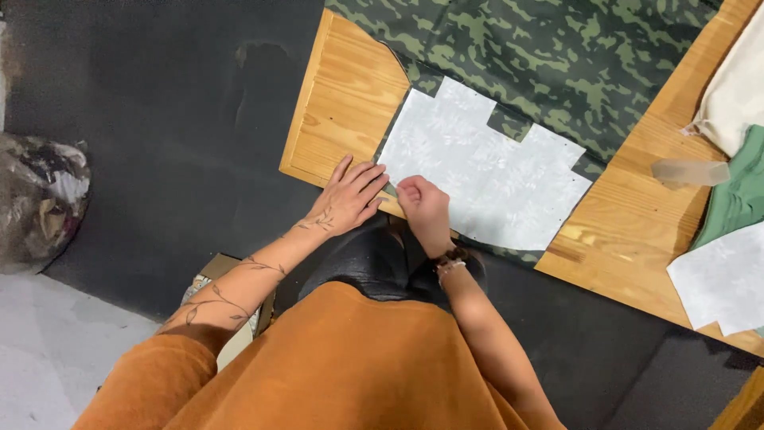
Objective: Pinning a paper pattern onto a piece of camouflage fabric to prepare it for cutting.
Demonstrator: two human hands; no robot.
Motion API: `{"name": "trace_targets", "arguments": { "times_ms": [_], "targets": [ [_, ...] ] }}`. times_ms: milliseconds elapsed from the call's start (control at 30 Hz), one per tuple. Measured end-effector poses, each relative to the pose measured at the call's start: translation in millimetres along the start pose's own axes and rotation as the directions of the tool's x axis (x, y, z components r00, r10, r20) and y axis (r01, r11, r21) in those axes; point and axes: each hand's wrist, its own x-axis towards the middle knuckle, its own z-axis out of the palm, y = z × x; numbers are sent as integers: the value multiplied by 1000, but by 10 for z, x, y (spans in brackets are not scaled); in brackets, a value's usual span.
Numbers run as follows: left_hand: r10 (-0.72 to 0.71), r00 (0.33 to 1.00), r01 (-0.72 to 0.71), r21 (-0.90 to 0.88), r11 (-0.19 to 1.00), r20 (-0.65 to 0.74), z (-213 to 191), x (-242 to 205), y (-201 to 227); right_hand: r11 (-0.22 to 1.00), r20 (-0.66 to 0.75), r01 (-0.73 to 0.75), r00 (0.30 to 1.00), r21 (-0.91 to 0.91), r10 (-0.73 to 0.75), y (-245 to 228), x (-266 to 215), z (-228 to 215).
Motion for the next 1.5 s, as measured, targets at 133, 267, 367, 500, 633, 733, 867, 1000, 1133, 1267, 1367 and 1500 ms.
{"name": "trace_targets", "arguments": {
  "times_ms": [133, 267, 367, 500, 633, 733, 867, 1000, 1133, 1267, 1367, 1500],
  "targets": [
    [9, 1000, -8, 33, 999, -12, 7, -17, -38, 997, 65, -73, 995, -6, 74, 42, 131, 152],
    [-2, 1000, 3, 43, 999, -15, 45, -29, -67, 996, 45, -63, 997, -68, 66, 94, 177, 218],
    [-14, 999, 15, 17, 1000, -39, 1, 1, -56, 987, 42, -90, 994, -132, 97, 54, 176, 225],
    [-70, 997, 66, -94, 993, -39, -77, 63, -84, 977, 35, -133, 989, -166, 140, 70, 208, 252],
    [-90, 996, 92, -140, 986, 20, -187, 102, -90, 963, 28, -147, 987, -225, 157, 132, 255, 308],
    [-97, 995, 99, -186, 978, 20, -309, 166, -47, 955, 21, -157, 986, -250, 168, 87, 256, 314],
    [-141, 990, 144, -193, 971, 33, -267, 140, -60, 959, 40, -177, 981, -222, 190, 101, 259, 289],
    [-135, 991, 137, -220, 966, 22, -176, 102, -123, 958, 39, -161, 984, -239, 175, 150, 264, 290],
    [-141, 990, 136, -228, 964, -7, -101, 96, -149, 961, 68, -151, 983, -233, 171, 161, 235, 275],
    [-150, 988, 139, -244, 960, -28, -69, 57, -128, 962, 50, -135, 987, -239, 151, 142, 188, 304],
    [-202, 979, 182, -283, 942, -41, -49, 87, -88, 963, 19, -125, 991, -238, 134, 78, 195, 296],
    [-286, 958, 257, -341, 904, -37, 74, 7, -109, 973, -13, -105, 994, -205, 105, -18, 133, 276]
  ]
}}
